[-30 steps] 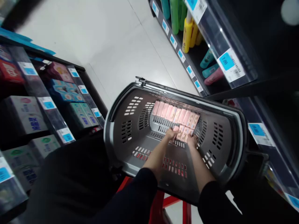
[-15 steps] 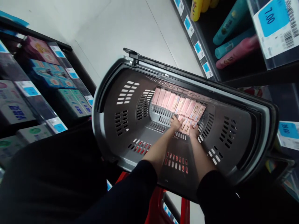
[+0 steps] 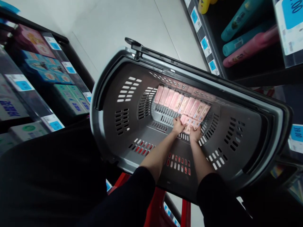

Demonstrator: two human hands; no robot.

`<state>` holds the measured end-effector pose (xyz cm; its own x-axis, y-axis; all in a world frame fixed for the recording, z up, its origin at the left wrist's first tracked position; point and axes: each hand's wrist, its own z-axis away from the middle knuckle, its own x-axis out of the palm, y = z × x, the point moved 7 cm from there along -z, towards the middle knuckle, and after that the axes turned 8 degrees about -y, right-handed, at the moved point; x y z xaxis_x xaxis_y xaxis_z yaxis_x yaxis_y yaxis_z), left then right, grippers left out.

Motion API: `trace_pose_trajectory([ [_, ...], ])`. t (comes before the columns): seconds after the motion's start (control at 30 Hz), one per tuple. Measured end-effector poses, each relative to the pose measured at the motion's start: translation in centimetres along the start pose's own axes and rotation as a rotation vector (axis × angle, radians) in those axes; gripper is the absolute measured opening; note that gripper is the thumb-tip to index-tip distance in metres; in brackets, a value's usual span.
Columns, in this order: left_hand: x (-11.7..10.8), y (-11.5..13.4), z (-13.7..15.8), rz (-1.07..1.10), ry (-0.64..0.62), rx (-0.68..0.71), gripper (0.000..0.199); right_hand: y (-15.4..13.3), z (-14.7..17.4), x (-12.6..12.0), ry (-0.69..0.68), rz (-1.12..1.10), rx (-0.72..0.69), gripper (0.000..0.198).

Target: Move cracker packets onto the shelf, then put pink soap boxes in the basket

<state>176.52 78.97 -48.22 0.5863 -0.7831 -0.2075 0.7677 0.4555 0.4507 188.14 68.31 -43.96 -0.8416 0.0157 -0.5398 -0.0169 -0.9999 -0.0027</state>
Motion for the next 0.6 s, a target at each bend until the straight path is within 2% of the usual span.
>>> trace_pose_trajectory([
  [0.23,-0.4,-0.9,-1.9,0.167,-0.007,0.015,0.032,-0.3,-0.7,-0.6,-0.035,-0.031,-0.001,0.039],
  [0.43,-0.3,-1.0,-2.5,0.207,-0.004,0.000,0.031,-0.4,-0.3,-1.0,-0.023,-0.024,0.030,0.038],
  [0.6,-0.6,-1.6,-2.5,0.132,-0.052,-0.085,0.033,-0.6,-0.4,-0.8,-0.088,0.046,0.097,0.036],
])
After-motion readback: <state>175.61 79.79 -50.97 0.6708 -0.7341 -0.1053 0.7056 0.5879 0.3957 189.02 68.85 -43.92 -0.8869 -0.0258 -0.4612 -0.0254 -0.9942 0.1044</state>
